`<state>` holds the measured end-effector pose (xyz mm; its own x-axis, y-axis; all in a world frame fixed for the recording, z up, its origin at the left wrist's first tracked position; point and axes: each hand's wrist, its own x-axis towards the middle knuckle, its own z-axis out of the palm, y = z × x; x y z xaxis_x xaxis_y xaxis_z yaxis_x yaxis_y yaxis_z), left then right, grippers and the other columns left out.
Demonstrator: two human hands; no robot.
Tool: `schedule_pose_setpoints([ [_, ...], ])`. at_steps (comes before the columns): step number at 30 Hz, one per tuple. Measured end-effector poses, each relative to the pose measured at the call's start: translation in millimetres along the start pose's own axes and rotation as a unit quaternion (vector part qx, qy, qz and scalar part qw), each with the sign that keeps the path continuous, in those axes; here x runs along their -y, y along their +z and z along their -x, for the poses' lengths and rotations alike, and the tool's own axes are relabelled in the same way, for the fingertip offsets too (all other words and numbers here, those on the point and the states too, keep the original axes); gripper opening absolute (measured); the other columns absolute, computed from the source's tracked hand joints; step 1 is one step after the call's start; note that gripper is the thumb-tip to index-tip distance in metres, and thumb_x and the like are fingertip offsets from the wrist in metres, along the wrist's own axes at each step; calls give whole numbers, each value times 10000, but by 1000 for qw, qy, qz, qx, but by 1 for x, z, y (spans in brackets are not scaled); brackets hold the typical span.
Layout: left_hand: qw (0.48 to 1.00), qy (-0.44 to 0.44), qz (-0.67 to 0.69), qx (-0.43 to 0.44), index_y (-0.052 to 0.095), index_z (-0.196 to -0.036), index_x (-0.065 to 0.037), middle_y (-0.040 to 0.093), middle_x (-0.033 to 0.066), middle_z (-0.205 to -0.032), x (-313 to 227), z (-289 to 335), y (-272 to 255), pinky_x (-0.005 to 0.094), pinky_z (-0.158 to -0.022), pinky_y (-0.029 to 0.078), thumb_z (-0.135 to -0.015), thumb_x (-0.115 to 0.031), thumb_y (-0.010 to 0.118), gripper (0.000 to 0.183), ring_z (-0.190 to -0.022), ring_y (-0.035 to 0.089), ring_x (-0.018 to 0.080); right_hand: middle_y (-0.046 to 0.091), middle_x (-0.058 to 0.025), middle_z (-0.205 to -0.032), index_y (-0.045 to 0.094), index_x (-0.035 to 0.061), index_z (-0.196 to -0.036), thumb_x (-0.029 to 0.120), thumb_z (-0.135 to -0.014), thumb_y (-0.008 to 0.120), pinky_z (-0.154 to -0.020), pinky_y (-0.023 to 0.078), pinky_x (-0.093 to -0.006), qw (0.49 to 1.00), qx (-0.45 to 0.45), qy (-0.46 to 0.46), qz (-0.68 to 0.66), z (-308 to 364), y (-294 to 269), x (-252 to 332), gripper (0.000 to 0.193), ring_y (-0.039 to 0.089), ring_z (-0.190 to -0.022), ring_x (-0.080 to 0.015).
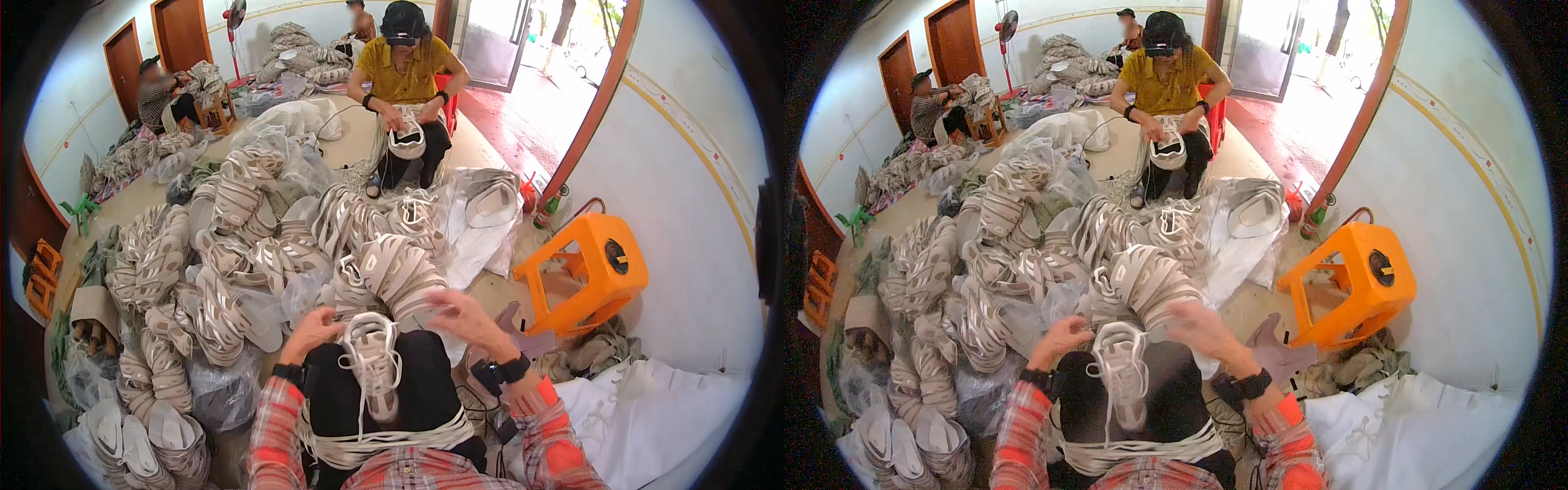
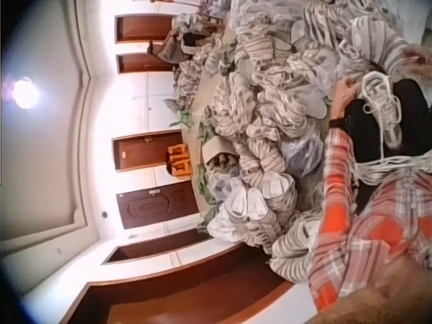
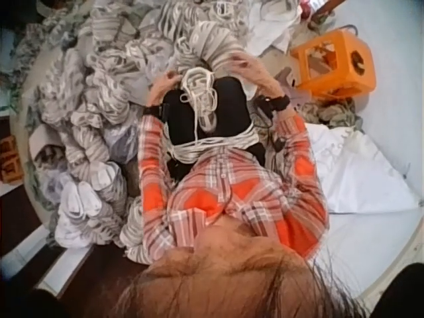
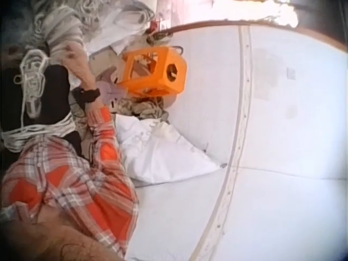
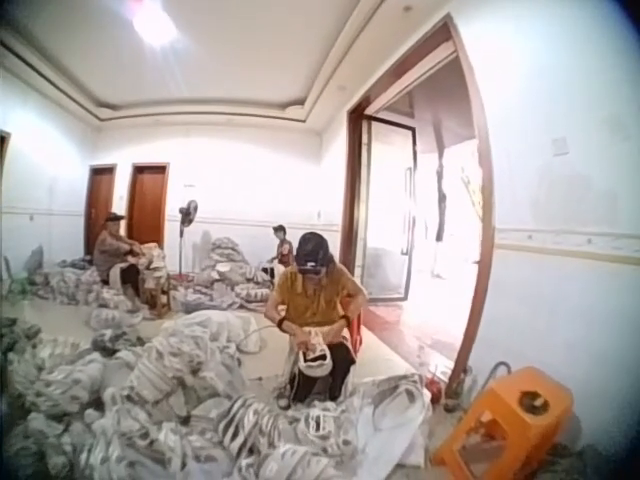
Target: Lacing and preparing shoe uppers for further manufacturing steps.
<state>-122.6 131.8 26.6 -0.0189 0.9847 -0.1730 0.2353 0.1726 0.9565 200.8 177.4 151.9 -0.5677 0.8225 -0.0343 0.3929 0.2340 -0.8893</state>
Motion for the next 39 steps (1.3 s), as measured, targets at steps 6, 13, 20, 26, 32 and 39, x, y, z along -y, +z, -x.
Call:
schedule_pose_setpoints([
  [6, 938, -111, -73, 320, 558, -1154, -49, 615, 54, -1023, 7, -62, 41, 288, -792, 428, -745, -413, 662, 558, -912, 541, 160, 509, -198, -1157, 301, 60, -1315, 229, -624, 769, -928, 390, -382, 934, -148, 52, 320, 10, -3, -212, 852, 498, -1075, -330],
  [13, 918, 2, -350, 186, 607, -1054, -50, 633, 189, -961, 15, -60, 62, 386, -801, 455, -716, -452, 646, 528, -893, 602, 346, 553, -200, -1090, 399, 43, -1227, 105, -725, 653, -901, 399, -382, 967, -221, 54, -111, -12, 48, -299, 565, 515, -1070, -340],
  [20, 831, -351, 391, 183, 495, -1170, 39, 595, 114, -1097, -52, 5, 31, 385, -861, 461, -882, -176, 513, 360, -965, 590, 218, 607, -244, -816, 552, 33, -993, 116, -727, 539, -700, 454, -471, 947, -262, 118, 147, -52, 5, -150, 279, 569, -797, -444],
  [26, 716, -191, 661, 116, 555, -1053, 3, 598, 113, -1031, -128, 19, 159, 370, -839, 493, -865, -194, 562, 273, -957, 583, 239, 612, -214, -773, 517, 1, -848, 91, -713, 501, -653, 471, -449, 938, -157, -28, 307, -62, -37, -66, 163, 594, -738, -390],
  [32, 767, -2, 624, 149, 562, -960, 21, 590, 99, -898, -101, -45, 223, 350, -765, 515, -896, -197, 510, 233, -804, 600, 217, 597, -225, -937, 501, -13, -1107, 104, -778, 449, -822, 422, -430, 950, 138, -29, 280, -51, -82, -60, 354, 539, -916, -411],
  [39, 954, 9, 173, 245, 513, -1110, 29, 571, 117, -1076, -94, 2, 118, 298, -894, 431, -832, -43, 537, 288, -992, 559, 184, 550, -208, -1077, 503, -40, -1103, 138, -809, 534, -917, 382, -382, 976, -115, 46, 178, 28, -57, -73, 345, 513, -998, -370],
])
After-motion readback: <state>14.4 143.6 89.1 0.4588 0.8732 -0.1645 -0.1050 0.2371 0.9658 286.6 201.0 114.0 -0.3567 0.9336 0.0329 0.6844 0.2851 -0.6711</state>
